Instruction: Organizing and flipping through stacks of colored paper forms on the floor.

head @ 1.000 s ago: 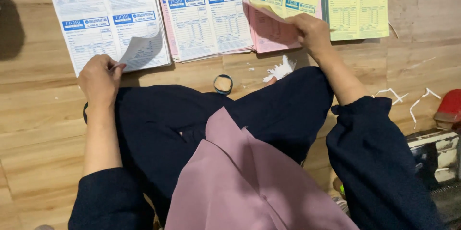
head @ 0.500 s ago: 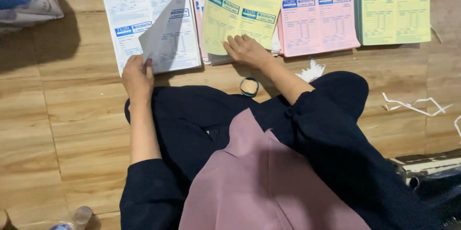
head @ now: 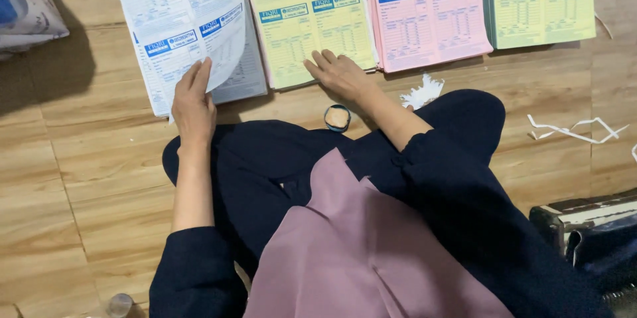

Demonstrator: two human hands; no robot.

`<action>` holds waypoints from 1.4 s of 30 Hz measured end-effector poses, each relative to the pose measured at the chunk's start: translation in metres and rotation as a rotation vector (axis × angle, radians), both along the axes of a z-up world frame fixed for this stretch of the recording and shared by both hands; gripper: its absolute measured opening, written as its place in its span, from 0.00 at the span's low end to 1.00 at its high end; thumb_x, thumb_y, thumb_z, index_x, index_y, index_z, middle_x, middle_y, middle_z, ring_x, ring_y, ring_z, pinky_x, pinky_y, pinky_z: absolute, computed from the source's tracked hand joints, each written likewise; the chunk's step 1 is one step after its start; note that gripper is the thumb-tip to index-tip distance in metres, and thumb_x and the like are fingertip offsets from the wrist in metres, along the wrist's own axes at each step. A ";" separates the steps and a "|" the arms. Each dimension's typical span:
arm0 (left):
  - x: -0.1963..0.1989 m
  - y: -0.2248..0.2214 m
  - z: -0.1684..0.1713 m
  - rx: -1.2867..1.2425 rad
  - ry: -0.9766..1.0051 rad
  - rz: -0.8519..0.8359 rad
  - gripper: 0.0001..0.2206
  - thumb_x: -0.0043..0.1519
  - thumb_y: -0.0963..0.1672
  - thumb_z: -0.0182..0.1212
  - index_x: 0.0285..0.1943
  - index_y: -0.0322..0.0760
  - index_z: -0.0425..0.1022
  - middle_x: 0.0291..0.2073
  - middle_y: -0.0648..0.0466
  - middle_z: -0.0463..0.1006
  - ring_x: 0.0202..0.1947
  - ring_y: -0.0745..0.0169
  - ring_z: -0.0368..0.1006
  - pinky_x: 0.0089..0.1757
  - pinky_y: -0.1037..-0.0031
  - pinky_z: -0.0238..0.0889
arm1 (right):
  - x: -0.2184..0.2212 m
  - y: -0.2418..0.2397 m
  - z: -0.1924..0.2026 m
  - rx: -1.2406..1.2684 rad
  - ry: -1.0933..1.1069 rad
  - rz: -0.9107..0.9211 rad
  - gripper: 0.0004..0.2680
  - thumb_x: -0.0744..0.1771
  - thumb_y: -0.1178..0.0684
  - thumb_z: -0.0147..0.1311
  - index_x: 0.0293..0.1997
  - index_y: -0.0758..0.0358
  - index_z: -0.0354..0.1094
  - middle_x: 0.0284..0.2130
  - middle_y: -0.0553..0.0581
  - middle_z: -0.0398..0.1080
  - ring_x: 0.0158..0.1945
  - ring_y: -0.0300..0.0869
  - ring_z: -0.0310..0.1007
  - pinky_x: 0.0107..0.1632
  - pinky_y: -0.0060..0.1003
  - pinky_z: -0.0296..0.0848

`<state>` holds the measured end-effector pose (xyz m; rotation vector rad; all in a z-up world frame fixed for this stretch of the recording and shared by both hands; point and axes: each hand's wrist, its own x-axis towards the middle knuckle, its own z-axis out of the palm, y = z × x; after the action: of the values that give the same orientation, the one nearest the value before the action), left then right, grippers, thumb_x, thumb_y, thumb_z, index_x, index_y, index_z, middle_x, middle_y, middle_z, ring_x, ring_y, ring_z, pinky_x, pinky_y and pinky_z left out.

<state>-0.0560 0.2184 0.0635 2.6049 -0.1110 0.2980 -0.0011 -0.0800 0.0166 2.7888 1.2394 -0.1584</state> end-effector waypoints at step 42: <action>0.022 -0.061 0.007 0.328 0.122 -0.296 0.31 0.55 0.48 0.54 0.66 0.28 0.55 0.63 0.35 0.54 0.62 0.34 0.44 0.54 0.40 0.33 | -0.011 -0.418 -0.016 -0.099 -0.473 -0.606 0.22 0.52 0.57 0.69 0.47 0.58 0.65 0.45 0.60 0.64 0.44 0.49 0.60 0.32 0.37 0.68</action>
<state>-0.0337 0.1569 0.0707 2.8676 -0.5370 0.0136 -0.0117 -0.4980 0.0002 2.7797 0.2673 0.3712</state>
